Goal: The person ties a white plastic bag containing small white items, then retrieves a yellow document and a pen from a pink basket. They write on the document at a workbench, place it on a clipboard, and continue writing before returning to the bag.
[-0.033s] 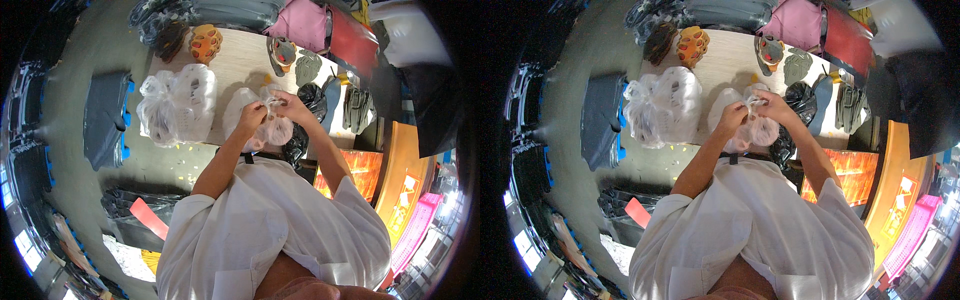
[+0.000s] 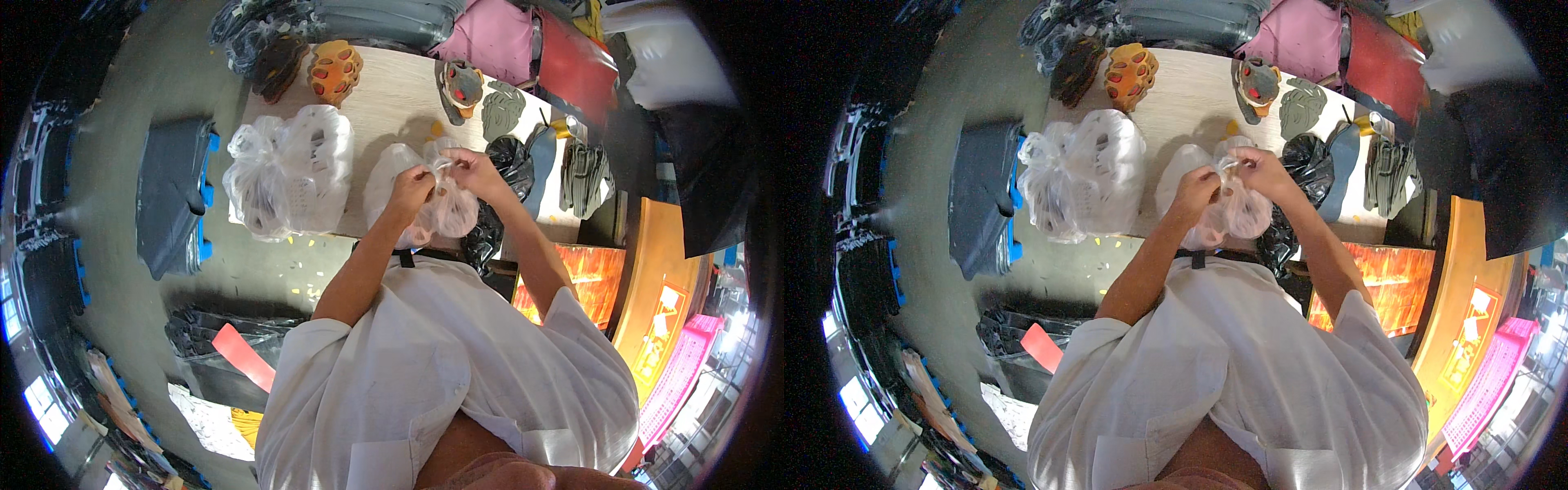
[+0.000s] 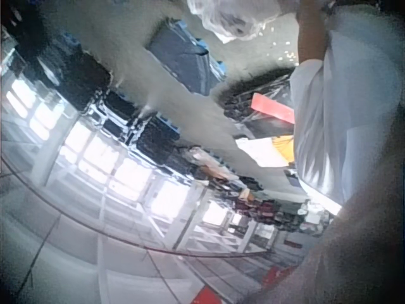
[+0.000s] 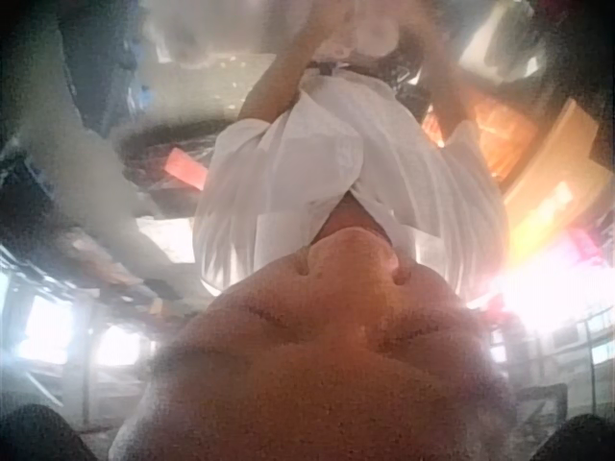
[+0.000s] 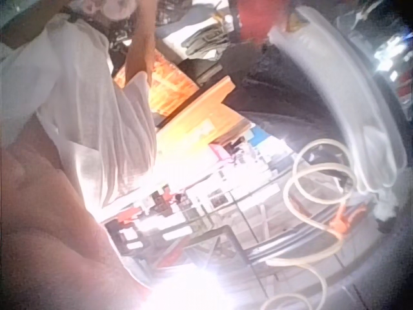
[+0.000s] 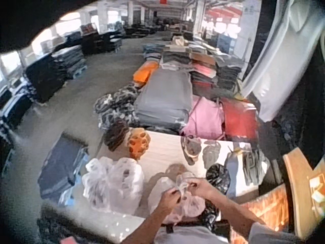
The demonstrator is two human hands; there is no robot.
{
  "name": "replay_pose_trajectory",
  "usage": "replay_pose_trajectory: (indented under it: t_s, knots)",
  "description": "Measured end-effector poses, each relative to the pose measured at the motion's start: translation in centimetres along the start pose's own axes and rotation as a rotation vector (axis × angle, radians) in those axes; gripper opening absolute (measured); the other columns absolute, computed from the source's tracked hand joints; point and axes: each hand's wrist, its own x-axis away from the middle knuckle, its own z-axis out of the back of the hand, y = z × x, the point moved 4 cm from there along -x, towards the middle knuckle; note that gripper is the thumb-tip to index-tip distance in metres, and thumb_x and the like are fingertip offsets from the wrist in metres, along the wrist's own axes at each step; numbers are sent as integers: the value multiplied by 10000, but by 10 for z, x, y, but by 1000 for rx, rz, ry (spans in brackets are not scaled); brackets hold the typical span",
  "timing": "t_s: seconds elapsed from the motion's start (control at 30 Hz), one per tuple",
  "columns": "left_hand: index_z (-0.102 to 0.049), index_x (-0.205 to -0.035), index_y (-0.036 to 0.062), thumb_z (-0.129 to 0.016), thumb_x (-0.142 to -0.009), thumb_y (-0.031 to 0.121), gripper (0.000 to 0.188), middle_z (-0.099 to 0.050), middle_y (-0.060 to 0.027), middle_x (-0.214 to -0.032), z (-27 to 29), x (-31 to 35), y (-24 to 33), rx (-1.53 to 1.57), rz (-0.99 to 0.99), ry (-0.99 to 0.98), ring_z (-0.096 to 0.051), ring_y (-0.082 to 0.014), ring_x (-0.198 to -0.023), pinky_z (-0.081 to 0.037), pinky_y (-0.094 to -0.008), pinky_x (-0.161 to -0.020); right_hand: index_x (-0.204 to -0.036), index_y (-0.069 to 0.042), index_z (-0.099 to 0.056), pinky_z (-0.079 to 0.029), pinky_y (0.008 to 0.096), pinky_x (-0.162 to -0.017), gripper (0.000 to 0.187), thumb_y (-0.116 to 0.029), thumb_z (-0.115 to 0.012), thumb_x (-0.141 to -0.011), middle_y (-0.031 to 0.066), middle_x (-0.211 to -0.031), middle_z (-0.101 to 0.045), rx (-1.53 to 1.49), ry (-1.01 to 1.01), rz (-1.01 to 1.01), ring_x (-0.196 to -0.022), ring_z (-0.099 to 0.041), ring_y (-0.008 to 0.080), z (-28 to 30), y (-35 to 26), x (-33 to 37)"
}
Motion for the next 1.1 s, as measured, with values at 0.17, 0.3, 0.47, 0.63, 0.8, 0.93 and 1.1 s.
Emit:
replay_pose_trajectory:
  t_s: [0.17,0.3,0.47,0.63,0.8,0.93,1.1]
  knots:
    - [-673,-1078,32,-630,-1001,222,209,-678,-40,-891,5,2,-1,134,25,-92,-615,-115,-752,-473,-275,-663,-1225,15,-699,-360,255,-526,364,-102,-719,-882,-3,-803,-661,-429,-92,-211,-575,-461,71,-2,12,-4]
    - [-640,-1103,5,-611,-1001,216,236,-663,-56,-952,10,5,2,92,29,-186,-624,-121,-826,-495,-277,-713,-1197,9,-707,-381,259,-532,377,-175,-708,-867,-4,-787,-647,-248,-139,-240,-587,-471,77,0,13,0]
    - [-632,-1024,-25,-612,-968,137,173,-672,-89,-891,10,6,2,-4,-73,-81,-638,-144,-763,-521,-318,-673,-1237,-4,-684,-433,246,-564,359,-216,-670,-948,13,-837,-679,-398,-129,-304,-632,-549,90,0,11,10]
    - [-644,-927,-41,-645,-916,75,116,-696,-130,-805,-1,-10,-20,-228,-171,308,-689,-199,-701,-540,-368,-614,-1265,-16,-643,-476,244,-534,327,-186,-637,-985,43,-934,-724,-593,-227,-449,-636,-619,97,-12,28,13]
    - [-641,-872,-35,-641,-887,74,110,-694,-169,-789,-2,-20,-28,-576,-488,668,-703,-259,-654,-545,-399,-600,-1229,-33,-636,-498,264,-470,290,-104,-642,-948,68,-950,-751,-327,-323,-457,-613,-655,112,-13,21,-1]
    - [-641,-872,-35,-614,-891,69,109,-674,-175,-763,-4,-16,-29,-514,-378,727,-681,-283,-596,-542,-418,-582,-1339,-34,-604,-540,275,-511,423,-85,-639,-920,68,-861,-749,89,-400,-333,-599,-704,137,-17,0,-12]
    - [-652,-883,-43,-632,-885,77,122,-665,-146,-744,-8,7,-10,-303,-302,604,-674,-228,-603,-545,-405,-578,-1252,-37,-681,-538,302,-501,331,-80,-595,-936,87,-798,-732,152,-326,-246,-582,-702,163,-32,2,-17]
